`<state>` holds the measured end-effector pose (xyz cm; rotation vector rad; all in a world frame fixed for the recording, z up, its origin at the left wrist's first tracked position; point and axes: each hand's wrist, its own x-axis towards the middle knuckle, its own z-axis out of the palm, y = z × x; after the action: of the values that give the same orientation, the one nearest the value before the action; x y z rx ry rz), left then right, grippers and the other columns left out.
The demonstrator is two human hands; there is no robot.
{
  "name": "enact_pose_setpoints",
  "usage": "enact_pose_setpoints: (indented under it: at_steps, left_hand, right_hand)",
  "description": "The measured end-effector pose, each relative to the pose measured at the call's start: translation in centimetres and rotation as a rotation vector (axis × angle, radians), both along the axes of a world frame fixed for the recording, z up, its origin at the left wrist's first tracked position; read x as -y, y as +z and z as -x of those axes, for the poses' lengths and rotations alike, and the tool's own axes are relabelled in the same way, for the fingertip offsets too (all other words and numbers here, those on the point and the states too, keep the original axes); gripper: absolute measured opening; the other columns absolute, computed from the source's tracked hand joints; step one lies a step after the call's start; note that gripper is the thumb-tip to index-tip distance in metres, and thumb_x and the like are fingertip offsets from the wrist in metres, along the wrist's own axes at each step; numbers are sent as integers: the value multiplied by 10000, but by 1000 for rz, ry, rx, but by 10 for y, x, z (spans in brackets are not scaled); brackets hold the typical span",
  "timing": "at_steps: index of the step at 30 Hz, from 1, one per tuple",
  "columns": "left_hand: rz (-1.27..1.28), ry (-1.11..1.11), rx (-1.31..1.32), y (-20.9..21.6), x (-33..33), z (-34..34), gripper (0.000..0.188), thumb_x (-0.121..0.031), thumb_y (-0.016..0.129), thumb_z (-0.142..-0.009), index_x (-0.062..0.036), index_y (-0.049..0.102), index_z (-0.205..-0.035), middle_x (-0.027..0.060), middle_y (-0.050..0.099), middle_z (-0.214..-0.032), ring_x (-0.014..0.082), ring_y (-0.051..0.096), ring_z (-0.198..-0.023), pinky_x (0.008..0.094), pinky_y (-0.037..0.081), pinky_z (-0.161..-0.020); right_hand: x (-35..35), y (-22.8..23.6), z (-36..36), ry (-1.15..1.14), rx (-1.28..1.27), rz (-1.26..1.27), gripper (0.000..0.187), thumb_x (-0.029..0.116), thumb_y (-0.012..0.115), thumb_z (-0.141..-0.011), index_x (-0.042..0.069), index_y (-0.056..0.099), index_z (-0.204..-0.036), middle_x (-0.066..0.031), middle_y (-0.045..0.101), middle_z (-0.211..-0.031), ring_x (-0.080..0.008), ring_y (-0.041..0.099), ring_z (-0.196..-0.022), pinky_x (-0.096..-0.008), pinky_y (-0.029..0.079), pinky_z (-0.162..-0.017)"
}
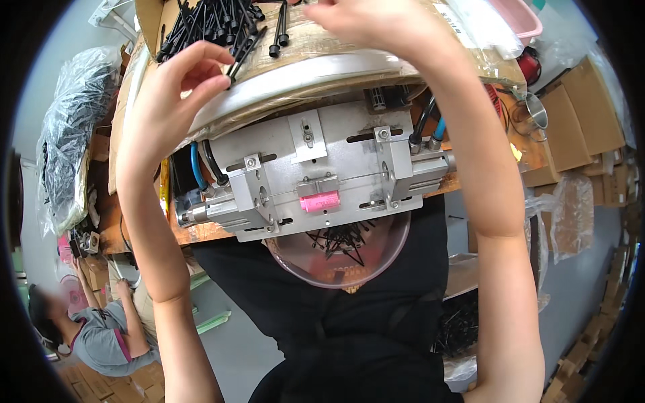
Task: The person repeatedly picks up black cable ties from a cardboard box and inserts them into a pneumatic crimping machine. They operate the machine to process the ties and then place the finished items into a clear plastic bowl below the device.
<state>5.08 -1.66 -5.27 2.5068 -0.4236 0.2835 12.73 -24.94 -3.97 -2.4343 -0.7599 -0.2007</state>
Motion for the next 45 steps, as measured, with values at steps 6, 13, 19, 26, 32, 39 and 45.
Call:
enact_pose_setpoints:
  at_steps: [6, 13, 19, 26, 32, 39, 45]
  left_hand:
    - [208, -5, -109, -4, -6, 5, 208, -59, 682, -872, -14, 680, -1075, 28, 660, -898, 67, 582, -813, 221, 475, -779]
    - [61, 188, 398, -48, 43, 90, 535, 119, 705, -704, -67, 672, -1204, 49, 624, -856, 134, 551, -750, 271, 472, -694]
    - [-15, 132, 166, -125, 105, 154, 736, 106, 702, -672, 66, 470, -1370, 110, 534, -875, 248, 524, -791, 365, 453, -726]
    - [-112, 86, 101, -127, 114, 153, 698, 60, 617, -721, 88, 419, -1390, 90, 471, -874, 217, 502, -796, 326, 465, -744]
    - [-136, 93, 66, -127, 108, 152, 716, 57, 619, -721, 97, 394, -1399, 95, 475, -892, 225, 503, -817, 330, 464, -761]
    - [-99, 103, 166, -80, 89, 133, 688, 5, 663, -740, -22, 474, -1401, 117, 530, -985, 253, 543, -917, 338, 471, -797]
    - [-155, 173, 444, -39, 28, 38, 297, -8, 643, -849, -79, 671, -1136, 107, 624, -1027, 217, 584, -873, 313, 472, -804]
  right_hand:
    - [7, -1, 29, 32, -108, -590, 202, 161, 624, -931, -15, 630, -1029, -27, 625, -801, -80, 567, -708, -207, 477, -627]
    - [49, -10, 72, 56, -10, -784, 243, 109, 626, -927, -41, 599, -1117, -117, 660, -881, -140, 614, -712, -247, 484, -620]
    - [53, -42, 113, 102, -55, -822, 256, 102, 598, -958, -60, 575, -1156, -141, 648, -911, -124, 596, -732, -219, 483, -605]
    - [54, -51, 136, 25, -50, -879, 177, 24, 607, -928, -52, 560, -1081, -172, 652, -922, -145, 610, -746, -235, 500, -615]
    - [48, -83, 162, 13, -41, -806, 267, -126, 671, -811, -56, 603, -1060, -129, 667, -970, -133, 626, -787, -224, 520, -659]
    - [31, -132, 196, 96, 108, -387, 644, -144, 713, -691, -85, 526, -1304, -129, 619, -808, -231, 614, -694, -332, 506, -629]
    - [18, -158, 197, 184, 9, -284, 701, -129, 694, -691, -93, 466, -1353, -106, 525, -699, -231, 529, -612, -360, 458, -580]
